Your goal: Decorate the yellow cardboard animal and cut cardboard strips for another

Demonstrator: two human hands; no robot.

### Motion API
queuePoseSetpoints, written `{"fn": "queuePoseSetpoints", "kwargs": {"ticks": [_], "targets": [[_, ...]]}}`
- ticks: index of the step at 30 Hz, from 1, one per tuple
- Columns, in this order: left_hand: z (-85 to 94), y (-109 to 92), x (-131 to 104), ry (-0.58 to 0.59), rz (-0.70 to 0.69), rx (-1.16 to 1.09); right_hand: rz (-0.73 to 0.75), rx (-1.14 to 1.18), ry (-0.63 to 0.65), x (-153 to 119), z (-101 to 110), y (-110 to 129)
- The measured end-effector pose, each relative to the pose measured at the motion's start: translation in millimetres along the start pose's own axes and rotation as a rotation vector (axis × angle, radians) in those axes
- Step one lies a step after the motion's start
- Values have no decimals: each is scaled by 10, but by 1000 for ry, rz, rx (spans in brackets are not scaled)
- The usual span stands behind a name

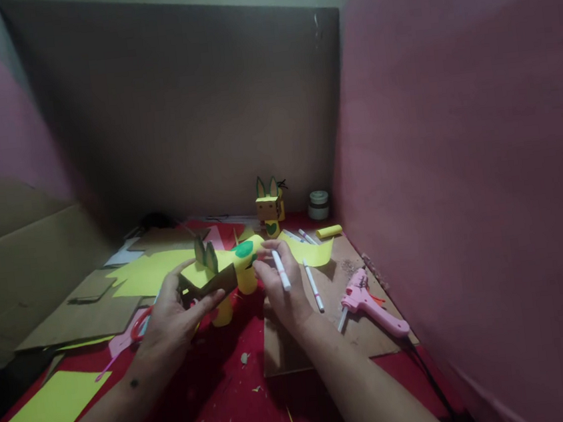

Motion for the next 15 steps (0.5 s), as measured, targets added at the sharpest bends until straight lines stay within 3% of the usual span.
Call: {"fn": "queuePoseSetpoints", "kwargs": {"ticks": [2, 7, 15], "targets": [[-23, -65, -47, 6, -4, 41, -18, -2, 18, -19, -20, -11], [-110, -40, -209, 155, -1, -96, -23, 0, 17, -31, -28, 8], [57, 98, -174, 203, 37, -112, -64, 19, 0, -31, -40, -29]]}}
Point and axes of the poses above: each hand's wrist, its own x-axis towards the middle knuckle, its own z-axis out of the back of the hand, y = z × x, the point moved 7 cm from there along x, towards the middle knuckle, and after that the axes turned 9 degrees about x, right-handed, at the moved point
